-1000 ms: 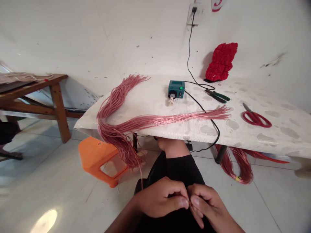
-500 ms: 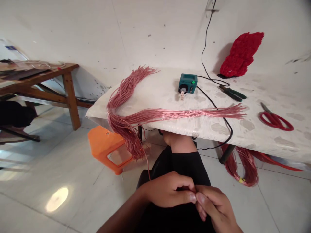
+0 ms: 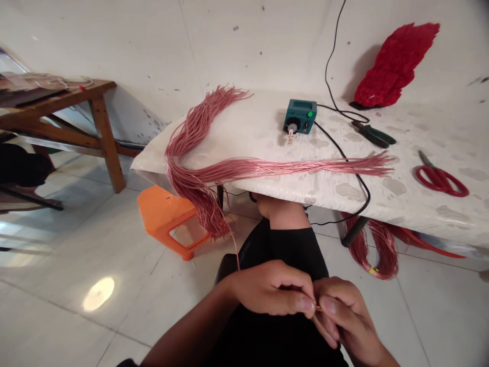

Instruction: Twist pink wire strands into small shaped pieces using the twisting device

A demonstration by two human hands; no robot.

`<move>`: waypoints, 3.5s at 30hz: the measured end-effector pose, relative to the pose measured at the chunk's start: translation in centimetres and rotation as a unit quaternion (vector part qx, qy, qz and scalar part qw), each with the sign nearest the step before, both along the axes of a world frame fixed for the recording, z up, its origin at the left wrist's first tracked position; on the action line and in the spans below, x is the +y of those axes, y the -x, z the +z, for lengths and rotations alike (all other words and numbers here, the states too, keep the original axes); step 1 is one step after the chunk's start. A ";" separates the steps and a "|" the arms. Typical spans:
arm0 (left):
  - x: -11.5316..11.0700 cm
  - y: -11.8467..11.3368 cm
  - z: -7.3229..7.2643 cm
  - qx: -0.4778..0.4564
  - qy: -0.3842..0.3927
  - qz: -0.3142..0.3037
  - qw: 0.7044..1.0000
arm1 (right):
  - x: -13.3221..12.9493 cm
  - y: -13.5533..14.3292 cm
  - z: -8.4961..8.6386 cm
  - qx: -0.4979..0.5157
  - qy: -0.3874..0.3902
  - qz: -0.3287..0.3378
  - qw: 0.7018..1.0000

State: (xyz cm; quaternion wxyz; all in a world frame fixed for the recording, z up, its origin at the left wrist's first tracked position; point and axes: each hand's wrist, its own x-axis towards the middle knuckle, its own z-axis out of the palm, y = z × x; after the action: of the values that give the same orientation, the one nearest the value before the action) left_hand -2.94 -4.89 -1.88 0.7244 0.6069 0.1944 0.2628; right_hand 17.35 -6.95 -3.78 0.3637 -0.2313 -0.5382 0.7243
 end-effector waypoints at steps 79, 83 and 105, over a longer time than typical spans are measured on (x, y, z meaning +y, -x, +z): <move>-0.1 -3.3 -2.1 0.276 -0.418 0.358 0.788 | 4.2 -1.6 0.9 -0.195 -0.161 -0.147 0.956; -0.2 -3.3 -2.0 0.284 -0.406 0.366 0.788 | 4.3 -1.1 0.8 -0.219 -0.194 -0.196 0.936; -0.1 -3.6 -1.2 0.162 -0.081 0.278 0.943 | 3.6 -0.8 0.2 -0.183 -0.231 -0.242 0.924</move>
State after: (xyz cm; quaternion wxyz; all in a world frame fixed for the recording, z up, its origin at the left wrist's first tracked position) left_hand 0.68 -5.01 -3.08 0.5297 0.6197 0.4481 0.3668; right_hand 18.10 -3.32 -3.54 0.4662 -0.3930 -0.6755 0.4146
